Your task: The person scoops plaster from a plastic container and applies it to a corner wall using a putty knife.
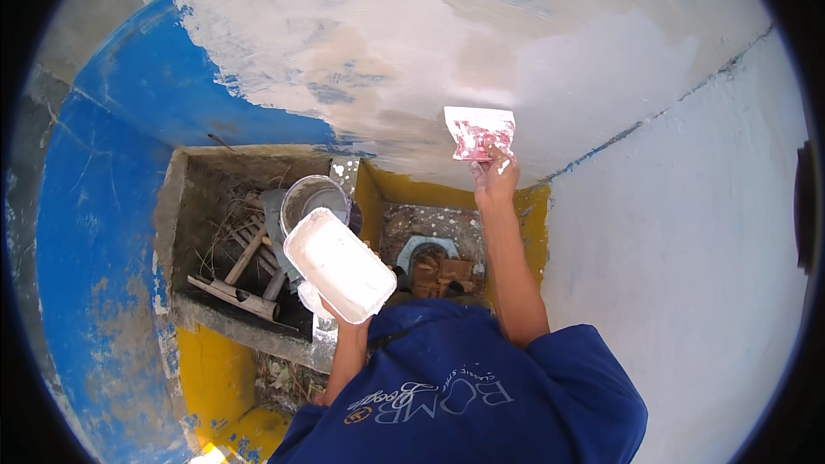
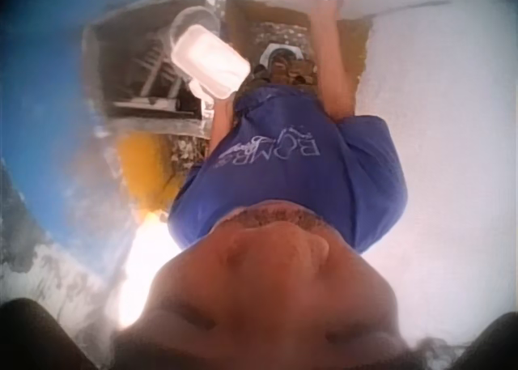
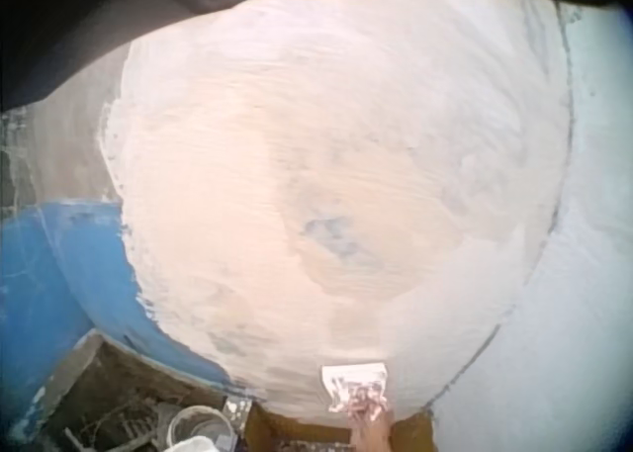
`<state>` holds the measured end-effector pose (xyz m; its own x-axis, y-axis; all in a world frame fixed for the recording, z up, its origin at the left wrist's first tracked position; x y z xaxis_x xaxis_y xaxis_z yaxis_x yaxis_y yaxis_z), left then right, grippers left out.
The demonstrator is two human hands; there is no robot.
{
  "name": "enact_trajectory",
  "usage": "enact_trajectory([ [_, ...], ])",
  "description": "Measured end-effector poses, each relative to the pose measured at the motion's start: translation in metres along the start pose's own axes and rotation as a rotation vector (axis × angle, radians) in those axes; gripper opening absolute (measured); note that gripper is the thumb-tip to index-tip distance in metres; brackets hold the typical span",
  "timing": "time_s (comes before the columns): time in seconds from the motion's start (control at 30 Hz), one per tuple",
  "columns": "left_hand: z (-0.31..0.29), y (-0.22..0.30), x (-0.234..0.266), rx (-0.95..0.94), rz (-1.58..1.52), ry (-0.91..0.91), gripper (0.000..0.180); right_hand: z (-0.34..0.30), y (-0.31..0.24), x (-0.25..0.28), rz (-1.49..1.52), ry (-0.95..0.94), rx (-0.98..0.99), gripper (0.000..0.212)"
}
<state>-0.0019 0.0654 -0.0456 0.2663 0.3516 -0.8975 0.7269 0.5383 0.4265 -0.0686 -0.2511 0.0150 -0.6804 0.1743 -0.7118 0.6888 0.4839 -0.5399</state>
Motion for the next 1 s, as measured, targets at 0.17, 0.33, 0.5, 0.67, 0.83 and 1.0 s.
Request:
enact_trajectory([
  [0.17, -0.005, 0.003, -0.008, -0.019, 0.020, 0.019, 0.076, 0.069, 0.075, 0.098, 0.048, 0.360, -0.077, 0.014],
  [0.33, -0.012, 0.011, 0.009, -0.012, -0.019, 0.038, 0.074, 0.100, 0.087, 0.099, 0.057, 0.384, -0.059, 0.011],
  [0.5, -0.018, 0.010, 0.012, -0.010, -0.011, 0.055, 0.076, 0.062, 0.054, 0.047, 0.049, 0.287, -0.010, 0.012],
  [0.67, -0.014, 0.003, 0.010, 0.000, -0.013, 0.036, 0.083, 0.017, 0.016, -0.018, 0.134, 0.117, 0.054, 0.010],
  [0.83, -0.011, 0.002, 0.011, -0.020, -0.006, 0.030, 0.082, -0.011, 0.006, -0.023, 0.064, 0.129, 0.068, 0.007],
  [1.0, -0.008, 0.001, 0.021, -0.009, -0.020, 0.105, 0.084, 0.027, -0.009, -0.034, -0.044, 0.083, 0.151, 0.009],
])
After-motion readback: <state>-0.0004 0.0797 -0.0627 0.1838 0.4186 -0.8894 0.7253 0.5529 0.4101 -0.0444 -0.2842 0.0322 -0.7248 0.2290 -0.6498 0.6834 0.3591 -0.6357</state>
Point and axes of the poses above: each hand's wrist, its own z-axis towards the middle knuckle, its own x-axis out of the back of the hand, y = z × x, the point moved 2 cm from there along z, towards the middle knuckle, and after that the axes turned 14 degrees about z, right-handed, at the moved point
